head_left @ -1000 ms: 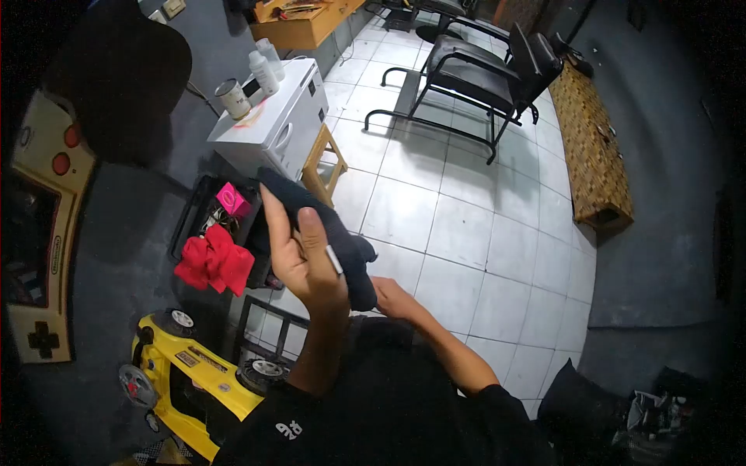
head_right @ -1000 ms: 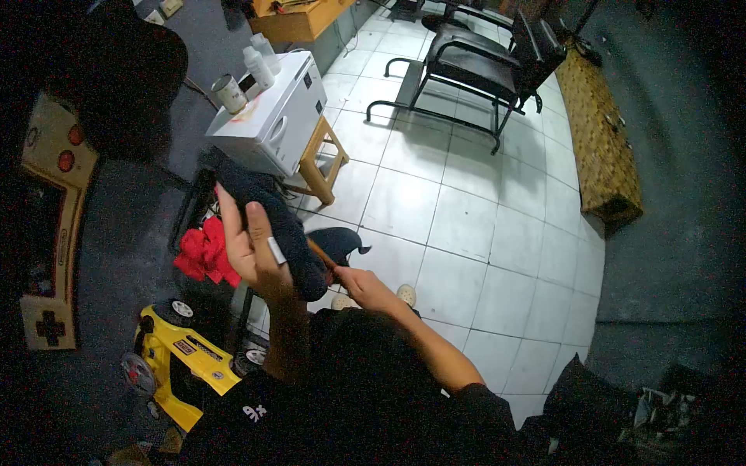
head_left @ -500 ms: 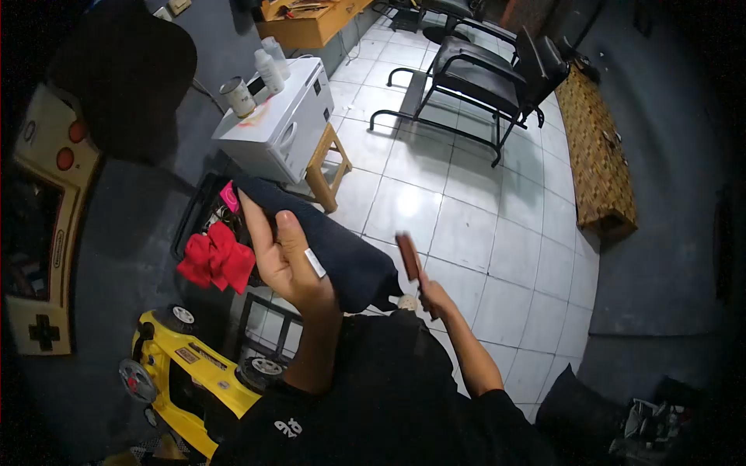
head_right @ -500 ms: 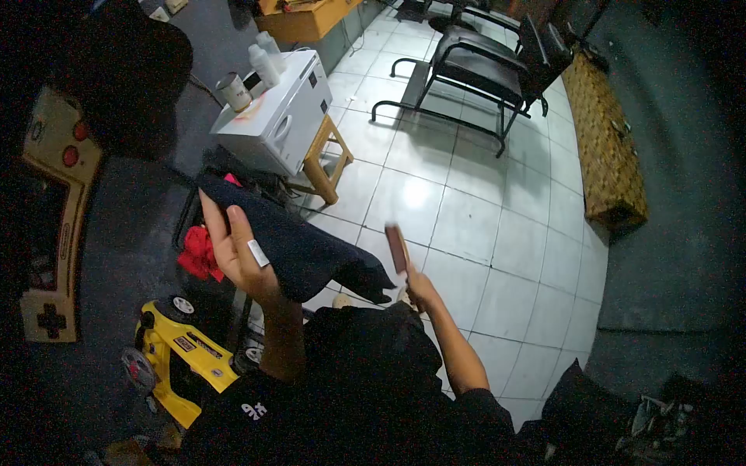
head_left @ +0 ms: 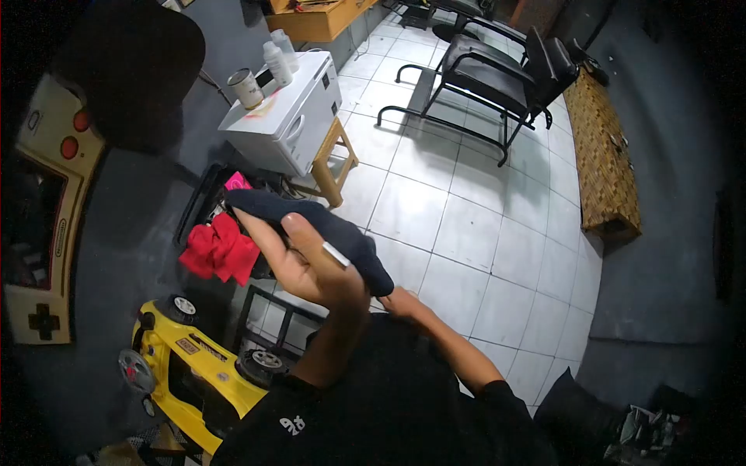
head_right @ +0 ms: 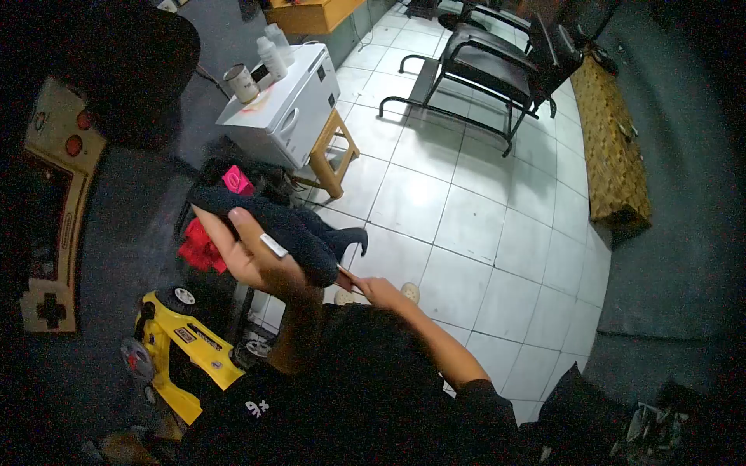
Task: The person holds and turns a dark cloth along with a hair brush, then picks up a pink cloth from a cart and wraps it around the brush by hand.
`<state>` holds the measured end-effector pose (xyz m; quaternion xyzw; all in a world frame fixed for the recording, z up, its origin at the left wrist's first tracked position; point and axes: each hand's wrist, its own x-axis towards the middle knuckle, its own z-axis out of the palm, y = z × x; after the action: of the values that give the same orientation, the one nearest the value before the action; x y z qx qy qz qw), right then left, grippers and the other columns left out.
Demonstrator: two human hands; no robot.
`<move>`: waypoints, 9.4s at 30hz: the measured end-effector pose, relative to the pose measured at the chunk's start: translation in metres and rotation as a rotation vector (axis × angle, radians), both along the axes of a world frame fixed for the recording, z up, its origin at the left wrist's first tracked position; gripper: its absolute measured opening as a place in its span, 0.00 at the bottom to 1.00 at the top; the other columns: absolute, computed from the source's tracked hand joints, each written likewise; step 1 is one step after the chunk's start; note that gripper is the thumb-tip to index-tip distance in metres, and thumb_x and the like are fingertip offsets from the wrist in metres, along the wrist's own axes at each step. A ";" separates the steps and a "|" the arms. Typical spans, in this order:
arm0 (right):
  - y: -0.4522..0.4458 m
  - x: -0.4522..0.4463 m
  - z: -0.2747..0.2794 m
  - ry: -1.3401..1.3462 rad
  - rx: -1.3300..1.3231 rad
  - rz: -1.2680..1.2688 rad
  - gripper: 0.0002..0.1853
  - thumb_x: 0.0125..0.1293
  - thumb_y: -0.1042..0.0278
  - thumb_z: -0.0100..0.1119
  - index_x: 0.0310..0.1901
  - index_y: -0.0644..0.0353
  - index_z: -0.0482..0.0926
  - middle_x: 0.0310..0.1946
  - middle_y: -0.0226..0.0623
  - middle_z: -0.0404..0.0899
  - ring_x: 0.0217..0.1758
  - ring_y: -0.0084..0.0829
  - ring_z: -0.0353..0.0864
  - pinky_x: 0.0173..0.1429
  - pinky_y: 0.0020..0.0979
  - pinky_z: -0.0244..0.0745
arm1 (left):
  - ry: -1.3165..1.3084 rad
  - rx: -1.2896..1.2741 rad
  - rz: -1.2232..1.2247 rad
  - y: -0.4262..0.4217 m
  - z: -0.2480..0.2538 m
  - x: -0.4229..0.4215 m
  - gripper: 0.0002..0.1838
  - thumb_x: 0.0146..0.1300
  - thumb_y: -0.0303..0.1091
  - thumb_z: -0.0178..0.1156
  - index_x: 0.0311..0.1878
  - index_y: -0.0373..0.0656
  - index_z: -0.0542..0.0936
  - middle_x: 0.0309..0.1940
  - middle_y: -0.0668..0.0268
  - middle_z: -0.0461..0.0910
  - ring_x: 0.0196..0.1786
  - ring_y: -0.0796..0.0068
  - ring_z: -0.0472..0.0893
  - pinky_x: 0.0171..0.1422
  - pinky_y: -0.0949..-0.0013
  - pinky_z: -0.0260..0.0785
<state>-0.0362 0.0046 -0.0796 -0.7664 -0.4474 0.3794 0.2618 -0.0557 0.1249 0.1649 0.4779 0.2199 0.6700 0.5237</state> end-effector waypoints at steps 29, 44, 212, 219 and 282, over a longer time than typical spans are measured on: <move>-0.012 0.011 -0.107 -0.049 -0.223 0.084 0.19 0.64 0.54 0.47 0.40 0.63 0.78 0.39 0.52 0.79 0.44 0.55 0.76 0.47 0.42 0.72 | 0.028 -0.065 -0.117 0.014 0.006 -0.015 0.28 0.69 0.30 0.43 0.69 0.29 0.50 0.59 0.47 0.64 0.55 0.69 0.70 0.58 0.74 0.63; -0.036 0.064 0.076 0.556 0.341 -0.718 0.28 0.68 0.34 0.31 0.24 0.51 0.62 0.11 0.20 0.55 0.09 0.16 0.50 0.12 0.22 0.46 | 0.172 -0.010 -0.374 -0.013 -0.002 -0.003 0.27 0.70 0.30 0.42 0.67 0.24 0.50 0.63 0.49 0.61 0.63 0.70 0.62 0.66 0.73 0.51; -0.027 0.019 0.141 0.564 0.868 -0.867 0.14 0.62 0.75 0.57 0.48 0.66 0.69 0.37 0.34 0.75 0.37 0.22 0.74 0.40 0.25 0.70 | 0.948 0.426 -1.194 0.013 -0.010 -0.017 0.11 0.67 0.34 0.48 0.37 0.34 0.72 0.18 0.64 0.71 0.22 0.77 0.68 0.28 0.69 0.63; -0.037 0.035 0.169 0.447 0.937 -0.996 0.10 0.63 0.70 0.56 0.40 0.61 0.65 0.13 0.25 0.63 0.06 0.16 0.57 0.09 0.20 0.52 | 1.013 0.174 -1.306 0.014 -0.010 -0.012 0.11 0.65 0.33 0.51 0.36 0.32 0.73 0.19 0.69 0.71 0.23 0.84 0.68 0.26 0.74 0.61; -0.084 0.032 0.064 1.398 0.631 -0.630 0.30 0.64 0.29 0.33 0.22 0.51 0.60 0.09 0.20 0.53 0.08 0.17 0.48 0.12 0.20 0.42 | 0.564 -0.086 -1.139 -0.006 0.006 -0.013 0.10 0.71 0.36 0.45 0.39 0.39 0.70 0.23 0.73 0.69 0.23 0.85 0.66 0.26 0.76 0.60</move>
<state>-0.0043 -0.0798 -0.0161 -0.3337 -0.0313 0.5338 0.7763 -0.0689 0.1191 0.1705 0.6566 0.0874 0.1256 0.7386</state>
